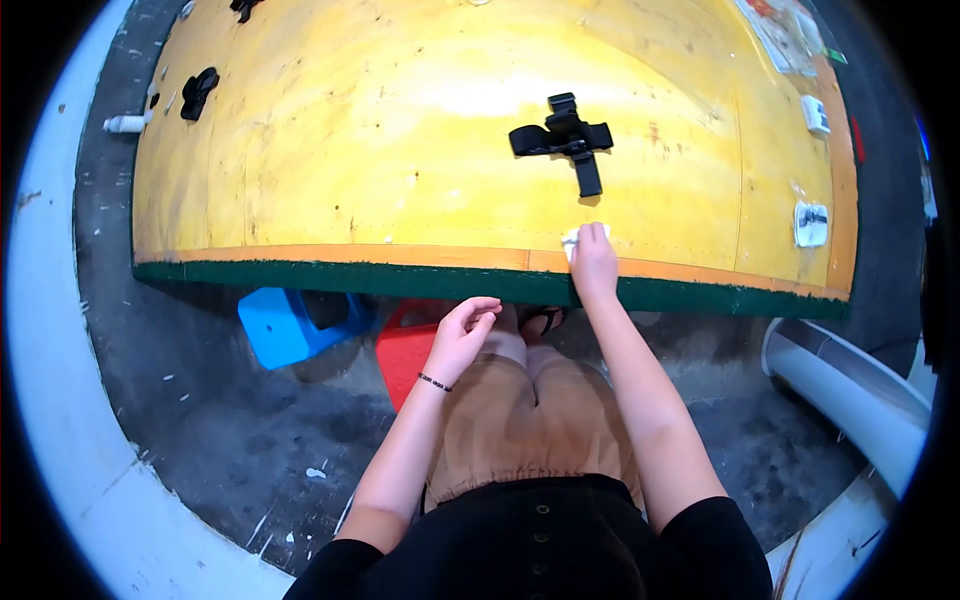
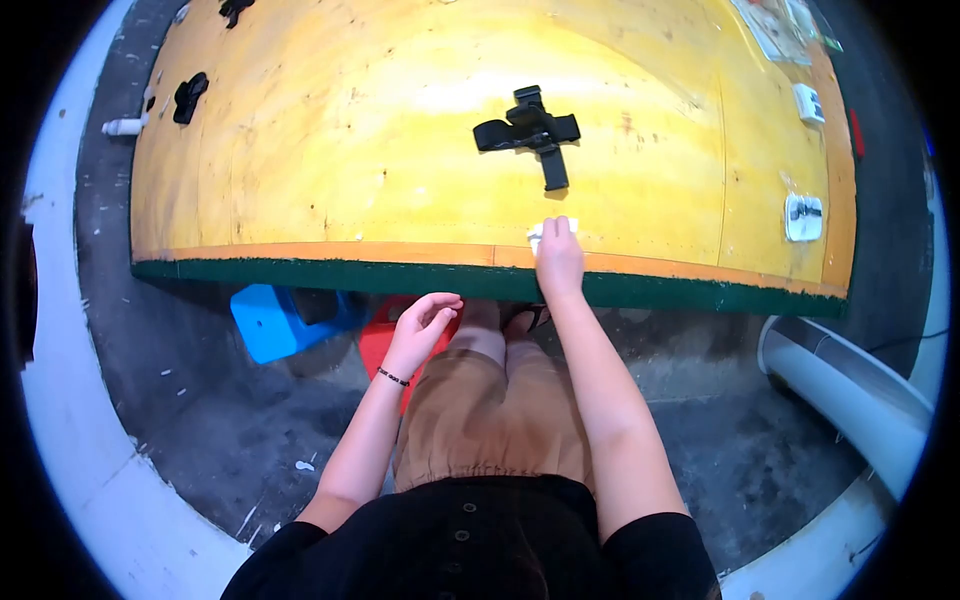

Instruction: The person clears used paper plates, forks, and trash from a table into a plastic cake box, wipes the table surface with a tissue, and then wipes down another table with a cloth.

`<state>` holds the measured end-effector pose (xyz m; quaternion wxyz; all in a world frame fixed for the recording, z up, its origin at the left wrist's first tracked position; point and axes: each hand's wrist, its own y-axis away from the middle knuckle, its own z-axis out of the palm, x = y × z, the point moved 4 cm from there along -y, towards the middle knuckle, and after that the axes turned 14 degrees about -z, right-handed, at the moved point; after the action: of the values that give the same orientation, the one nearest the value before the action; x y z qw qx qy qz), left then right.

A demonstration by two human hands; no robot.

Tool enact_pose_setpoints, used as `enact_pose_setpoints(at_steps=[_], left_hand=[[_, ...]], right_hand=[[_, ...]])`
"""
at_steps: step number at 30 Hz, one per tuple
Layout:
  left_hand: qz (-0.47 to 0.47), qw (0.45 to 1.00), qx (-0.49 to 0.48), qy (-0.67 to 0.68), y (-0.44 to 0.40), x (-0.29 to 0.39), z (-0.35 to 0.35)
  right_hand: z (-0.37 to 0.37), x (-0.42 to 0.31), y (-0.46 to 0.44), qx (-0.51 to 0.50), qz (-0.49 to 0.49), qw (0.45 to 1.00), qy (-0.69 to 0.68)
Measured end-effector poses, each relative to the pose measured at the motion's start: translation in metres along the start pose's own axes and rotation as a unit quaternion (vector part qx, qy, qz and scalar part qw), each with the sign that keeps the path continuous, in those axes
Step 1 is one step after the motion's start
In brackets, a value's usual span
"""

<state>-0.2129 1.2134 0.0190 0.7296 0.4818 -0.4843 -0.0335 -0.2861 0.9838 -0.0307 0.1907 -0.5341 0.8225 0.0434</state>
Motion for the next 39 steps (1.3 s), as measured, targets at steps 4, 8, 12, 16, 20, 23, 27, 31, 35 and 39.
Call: enact_pose_setpoints(at_steps=[4,8,12,16,20,23,27,31,35,39], left_hand=[[0.005,0.999,0.026,0.037,0.003,-0.001,-0.022],[0.011,0.994,0.073,0.087,0.013,-0.011,-0.064],[-0.021,0.981,0.143,0.127,0.028,-0.028,-0.107],[-0.028,0.965,0.190,0.179,0.037,-0.057,-0.138],[-0.046,0.953,0.207,0.215,0.040,-0.069,-0.152],[-0.048,0.949,0.209,0.230,0.039,-0.068,-0.155],[-0.045,0.953,0.192,0.232,0.033,-0.063,-0.154],[-0.042,0.959,0.178,0.217,0.028,-0.051,-0.151],[-0.031,0.964,0.175,0.196,0.028,-0.043,-0.151],[-0.022,0.965,0.175,0.194,0.026,-0.045,-0.153]], right_hand=[[0.014,-0.058,-0.034,-0.010,-0.106,0.980,-0.166],[0.028,-0.086,-0.100,0.068,-0.095,0.976,-0.182],[0.073,-0.104,-0.163,0.096,-0.127,0.974,-0.163],[0.105,-0.166,-0.193,-0.002,-0.207,0.954,-0.215],[0.120,-0.214,-0.192,-0.133,-0.291,0.909,-0.269],[0.127,-0.233,-0.177,-0.208,-0.349,0.868,-0.284],[0.122,-0.247,-0.152,-0.258,-0.443,0.832,-0.212],[0.120,-0.238,-0.139,-0.260,-0.478,0.820,-0.178],[0.117,-0.216,-0.130,-0.292,-0.459,0.822,-0.169],[0.091,-0.175,-0.146,-0.342,-0.346,0.847,-0.213]])
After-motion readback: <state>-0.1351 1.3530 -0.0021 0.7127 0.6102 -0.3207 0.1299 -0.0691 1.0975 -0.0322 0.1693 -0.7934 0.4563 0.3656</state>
